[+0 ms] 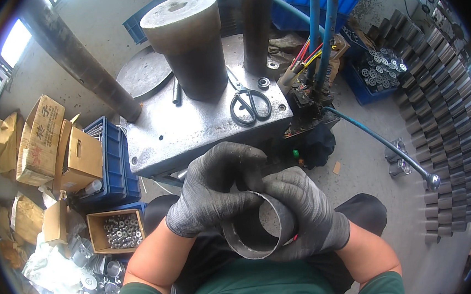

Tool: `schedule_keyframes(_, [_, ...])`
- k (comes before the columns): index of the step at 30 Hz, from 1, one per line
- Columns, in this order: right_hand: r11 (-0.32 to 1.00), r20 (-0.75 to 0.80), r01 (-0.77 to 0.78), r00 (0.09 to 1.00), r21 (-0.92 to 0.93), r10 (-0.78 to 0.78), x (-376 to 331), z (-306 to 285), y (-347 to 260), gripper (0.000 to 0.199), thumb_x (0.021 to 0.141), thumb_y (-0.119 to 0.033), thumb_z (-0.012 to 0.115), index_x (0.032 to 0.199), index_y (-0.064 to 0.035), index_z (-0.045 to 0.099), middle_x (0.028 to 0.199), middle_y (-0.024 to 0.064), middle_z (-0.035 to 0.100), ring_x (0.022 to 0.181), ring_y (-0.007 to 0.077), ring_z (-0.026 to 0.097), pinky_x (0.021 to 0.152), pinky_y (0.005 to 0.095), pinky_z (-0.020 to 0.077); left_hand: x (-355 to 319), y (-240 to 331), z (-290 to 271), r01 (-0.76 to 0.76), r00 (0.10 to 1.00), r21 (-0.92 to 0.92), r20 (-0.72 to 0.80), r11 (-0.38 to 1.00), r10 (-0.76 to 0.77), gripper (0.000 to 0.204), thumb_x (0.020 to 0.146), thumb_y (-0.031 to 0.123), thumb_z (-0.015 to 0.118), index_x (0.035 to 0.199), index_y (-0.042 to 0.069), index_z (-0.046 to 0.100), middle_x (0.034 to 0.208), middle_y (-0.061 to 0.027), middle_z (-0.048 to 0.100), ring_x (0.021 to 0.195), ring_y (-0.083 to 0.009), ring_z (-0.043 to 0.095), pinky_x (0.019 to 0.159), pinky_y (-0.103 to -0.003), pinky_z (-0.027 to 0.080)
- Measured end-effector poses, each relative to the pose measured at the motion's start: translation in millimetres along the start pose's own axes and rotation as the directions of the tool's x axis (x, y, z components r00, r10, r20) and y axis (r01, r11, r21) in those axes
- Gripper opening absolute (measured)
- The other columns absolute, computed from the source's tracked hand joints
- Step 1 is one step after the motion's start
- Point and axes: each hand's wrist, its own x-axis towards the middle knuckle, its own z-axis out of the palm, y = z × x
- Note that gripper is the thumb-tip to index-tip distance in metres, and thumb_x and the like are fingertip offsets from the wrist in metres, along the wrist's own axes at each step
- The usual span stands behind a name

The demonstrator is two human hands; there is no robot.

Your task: Operator uses a vertical press to assemble motor housings and stators, then inspects and handles the components.

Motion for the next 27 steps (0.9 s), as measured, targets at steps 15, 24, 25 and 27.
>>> schedule_keyframes(15, [0.961, 0.024, 0.200, 0.980, -0.190, -0.199, -1.9, -4.3, 5.4, 0.097, 0.063, -0.036, 0.099, 0.143, -0.0020, 0.057, 0.139, 0.0195, 0.063, 0.118, 0.0413, 0.066, 0.100, 0.0529, 0.0519, -4.4, -11.0, -5.1, -0.294, 0.951, 0.076, 0.120, 0.953, 0.284, 0.053, 0.083, 0.009, 0.093, 0.130, 0.002, 0.071, 0.116, -0.0111, 0.075, 0.107, -0.0189, 0.074, 0.093, -0.036, 0.060])
schedule_keyframes(24, [0.999, 0.014, -0.032, 0.999, 0.040, 0.031, 0.5, -2.3, -0.2, 0.101, 0.064, -0.028, 0.104, 0.148, -0.0006, 0.055, 0.136, 0.0186, 0.066, 0.116, 0.0376, 0.067, 0.100, 0.0482, 0.0537, -4.5, 7.0, 4.0, 0.003, 1.000, -0.300, 0.008, 0.954, -0.001, 0.045, 0.092, 0.006, 0.083, 0.133, -0.001, 0.068, 0.114, -0.0130, 0.075, 0.108, -0.0202, 0.071, 0.098, -0.036, 0.058])
schedule_keyframes(25, [0.995, 0.023, -0.072, 0.997, 0.072, 0.071, -0.3, -2.1, 0.4, 0.101, 0.064, -0.027, 0.104, 0.149, -0.0012, 0.055, 0.136, 0.0182, 0.066, 0.118, 0.0361, 0.067, 0.102, 0.0472, 0.0538, -3.8, 8.6, 7.9, 0.077, 0.993, -0.355, -0.055, 0.932, -0.103, 0.048, 0.088, 0.005, 0.086, 0.132, -0.002, 0.068, 0.111, -0.0157, 0.075, 0.103, -0.0226, 0.073, 0.094, -0.037, 0.059])
schedule_keyframes(27, [0.988, 0.033, -0.112, 0.993, 0.105, 0.109, -0.6, -1.1, 1.6, 0.101, 0.065, -0.026, 0.104, 0.150, -0.0018, 0.054, 0.136, 0.0178, 0.067, 0.120, 0.0347, 0.068, 0.104, 0.0462, 0.0540, -0.5, 2.0, 6.4, 0.010, 0.999, -0.197, -0.037, 0.980, -0.017, 0.049, 0.087, 0.005, 0.087, 0.132, -0.002, 0.068, 0.111, -0.0145, 0.075, 0.105, -0.0214, 0.072, 0.095, -0.037, 0.059])
